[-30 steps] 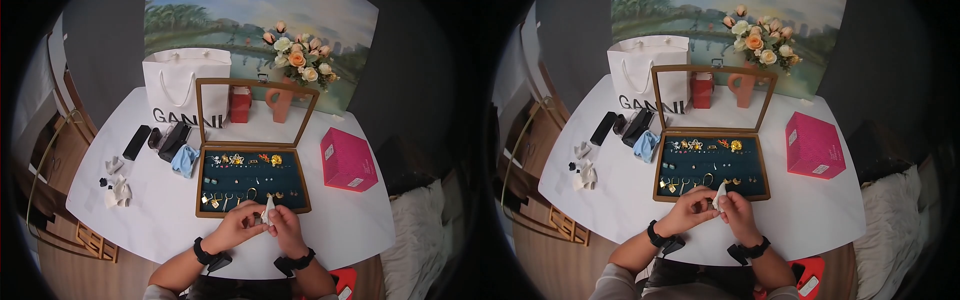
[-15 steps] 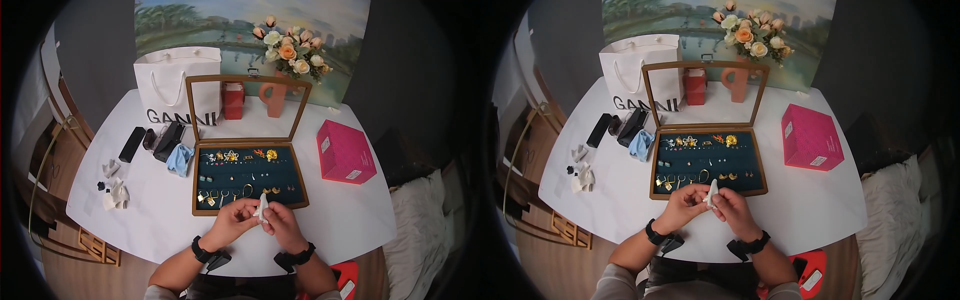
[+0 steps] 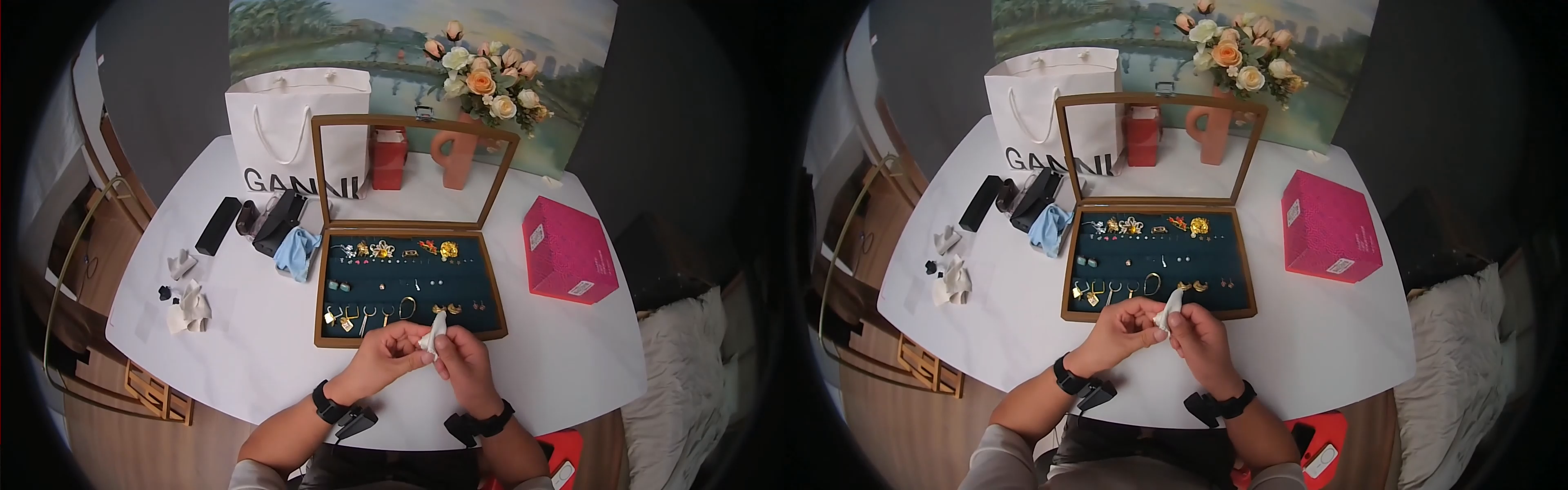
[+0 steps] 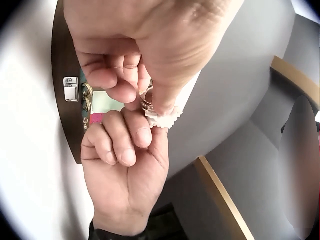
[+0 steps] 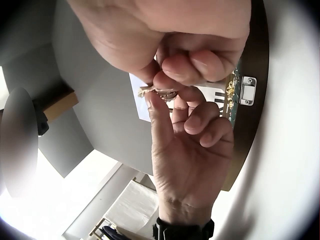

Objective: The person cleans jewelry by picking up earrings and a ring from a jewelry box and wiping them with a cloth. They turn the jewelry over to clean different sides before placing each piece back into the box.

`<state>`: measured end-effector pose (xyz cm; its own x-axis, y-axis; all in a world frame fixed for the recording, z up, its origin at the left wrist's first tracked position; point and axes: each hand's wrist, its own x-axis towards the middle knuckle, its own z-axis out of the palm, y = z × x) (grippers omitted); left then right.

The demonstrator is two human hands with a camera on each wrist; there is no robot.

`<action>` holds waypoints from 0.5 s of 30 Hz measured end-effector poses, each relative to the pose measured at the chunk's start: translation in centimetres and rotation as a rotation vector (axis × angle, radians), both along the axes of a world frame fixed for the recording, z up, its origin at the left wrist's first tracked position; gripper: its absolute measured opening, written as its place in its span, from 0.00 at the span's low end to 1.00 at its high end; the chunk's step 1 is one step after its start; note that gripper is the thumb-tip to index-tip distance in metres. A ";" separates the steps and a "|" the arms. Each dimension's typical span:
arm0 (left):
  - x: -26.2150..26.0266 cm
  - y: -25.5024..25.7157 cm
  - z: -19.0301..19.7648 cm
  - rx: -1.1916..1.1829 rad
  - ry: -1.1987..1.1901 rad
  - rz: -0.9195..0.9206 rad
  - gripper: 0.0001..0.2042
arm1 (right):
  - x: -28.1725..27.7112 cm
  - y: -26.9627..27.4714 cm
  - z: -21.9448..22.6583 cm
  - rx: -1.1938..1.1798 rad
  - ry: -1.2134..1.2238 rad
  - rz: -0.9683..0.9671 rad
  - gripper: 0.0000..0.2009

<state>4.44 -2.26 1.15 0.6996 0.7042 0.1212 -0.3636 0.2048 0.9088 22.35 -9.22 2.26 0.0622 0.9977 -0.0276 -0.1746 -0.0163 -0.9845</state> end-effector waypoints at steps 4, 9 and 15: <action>-0.1 0.1 -0.3 0.052 0.043 0.021 0.17 | -0.1 -0.1 -0.4 0.016 -0.009 -0.079 0.12; -0.1 0.2 -0.2 0.031 0.049 0.015 0.17 | -0.5 0.0 0.3 0.034 0.075 -0.062 0.10; -0.3 0.2 0.5 -0.006 -0.004 0.012 0.18 | 0.7 0.0 0.7 -0.053 0.246 0.212 0.08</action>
